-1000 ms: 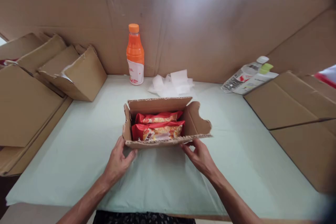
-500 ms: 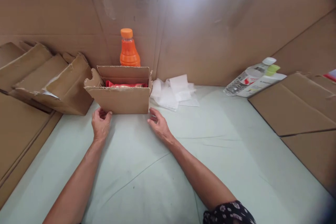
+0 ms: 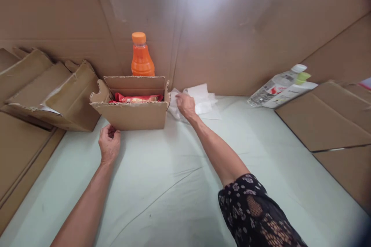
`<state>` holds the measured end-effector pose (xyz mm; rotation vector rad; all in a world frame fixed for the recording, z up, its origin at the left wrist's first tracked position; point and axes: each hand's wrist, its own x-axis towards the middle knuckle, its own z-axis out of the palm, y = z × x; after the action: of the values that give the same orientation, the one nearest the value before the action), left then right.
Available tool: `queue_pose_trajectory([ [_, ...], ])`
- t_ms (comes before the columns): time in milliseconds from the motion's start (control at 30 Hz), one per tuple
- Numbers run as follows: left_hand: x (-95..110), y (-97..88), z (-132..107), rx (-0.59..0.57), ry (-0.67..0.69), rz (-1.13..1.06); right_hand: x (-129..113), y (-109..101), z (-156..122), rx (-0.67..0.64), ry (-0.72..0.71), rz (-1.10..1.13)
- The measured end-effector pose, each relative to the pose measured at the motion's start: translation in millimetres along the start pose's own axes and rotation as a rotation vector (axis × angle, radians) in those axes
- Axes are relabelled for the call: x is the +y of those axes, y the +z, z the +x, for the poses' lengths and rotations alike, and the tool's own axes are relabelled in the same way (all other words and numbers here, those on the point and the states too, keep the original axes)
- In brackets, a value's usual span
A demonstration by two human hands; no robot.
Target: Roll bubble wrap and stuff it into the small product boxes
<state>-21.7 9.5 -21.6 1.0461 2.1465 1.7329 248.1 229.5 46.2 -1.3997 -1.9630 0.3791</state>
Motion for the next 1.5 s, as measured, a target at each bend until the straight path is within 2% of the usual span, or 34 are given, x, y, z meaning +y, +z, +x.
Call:
queue_pose_trajectory([
  [100,1.1,0.6,0.5,0.001,0.007,0.000,38.3,-35.7,-3.1,0.135,0.092,0.001],
  [200,-0.1,1.1,1.1,0.005,0.003,0.000,77.5,-92.7,-34.3,0.290,0.137,-0.041],
  [267,-1.2,1.1,1.3,0.012,-0.005,0.002,83.9,-118.6,-57.2,0.395,0.122,-0.079],
  [300,-1.3,1.0,1.2,0.013,-0.010,0.004,78.9,-122.2,-66.7,0.421,0.077,-0.095],
  [367,-0.3,0.9,0.5,0.011,-0.015,0.008,55.4,-107.6,-79.6,0.352,-0.079,-0.119],
  [433,2.2,0.8,-0.3,0.005,-0.014,0.013,22.2,-72.4,-82.5,0.129,-0.242,-0.157],
  [500,5.5,0.8,-0.8,-0.001,-0.007,0.020,-7.0,-35.0,-76.5,-0.108,-0.280,-0.227],
  [567,8.7,0.4,-0.8,0.004,0.002,0.035,-20.4,-12.5,-67.3,-0.252,-0.280,-0.272],
  [600,10.0,0.0,-0.6,0.010,0.005,0.045,-19.8,-9.3,-64.0,-0.285,-0.280,-0.281],
  [667,12.0,-0.9,0.1,0.027,0.001,0.065,-7.4,-17.8,-63.9,-0.304,-0.280,-0.287],
  [833,11.4,-1.8,2.1,0.052,-0.007,0.119,28.1,-77.9,-97.6,-0.336,-0.296,-0.327],
  [900,10.0,-0.6,1.6,0.034,-0.030,0.076,34.0,-98.1,-111.5,-0.246,-0.341,-0.304],
  [967,9.3,1.1,0.1,0.006,-0.086,-0.009,40.7,-112.2,-116.5,-0.074,-0.349,-0.270],
  [1033,9.7,2.3,-1.6,-0.012,-0.134,-0.072,51.0,-120.3,-110.2,0.067,-0.272,-0.270],
  [1067,10.2,2.6,-2.4,-0.018,-0.145,-0.088,57.1,-122.4,-103.5,0.095,-0.207,-0.289],
  [1200,12.5,1.5,-4.0,-0.054,-0.134,-0.123,76.4,-124.9,-72.3,0.053,0.003,-0.350],
  [1267,13.1,0.5,-3.9,-0.055,-0.124,-0.138,76.1,-129.1,-68.6,0.062,0.027,-0.346],
  [1333,13.9,-0.1,-2.8,-0.029,-0.121,-0.141,66.3,-137.3,-80.7,0.093,-0.007,-0.325],
  [1433,18.5,-0.3,-0.5,0.074,-0.066,-0.108,35.5,-152.2,-127.3,0.091,-0.166,-0.247],
  [1500,25.2,-1.9,-1.7,0.159,-0.013,-0.073,9.7,-161.2,-167.3,-0.036,-0.299,-0.169],
])
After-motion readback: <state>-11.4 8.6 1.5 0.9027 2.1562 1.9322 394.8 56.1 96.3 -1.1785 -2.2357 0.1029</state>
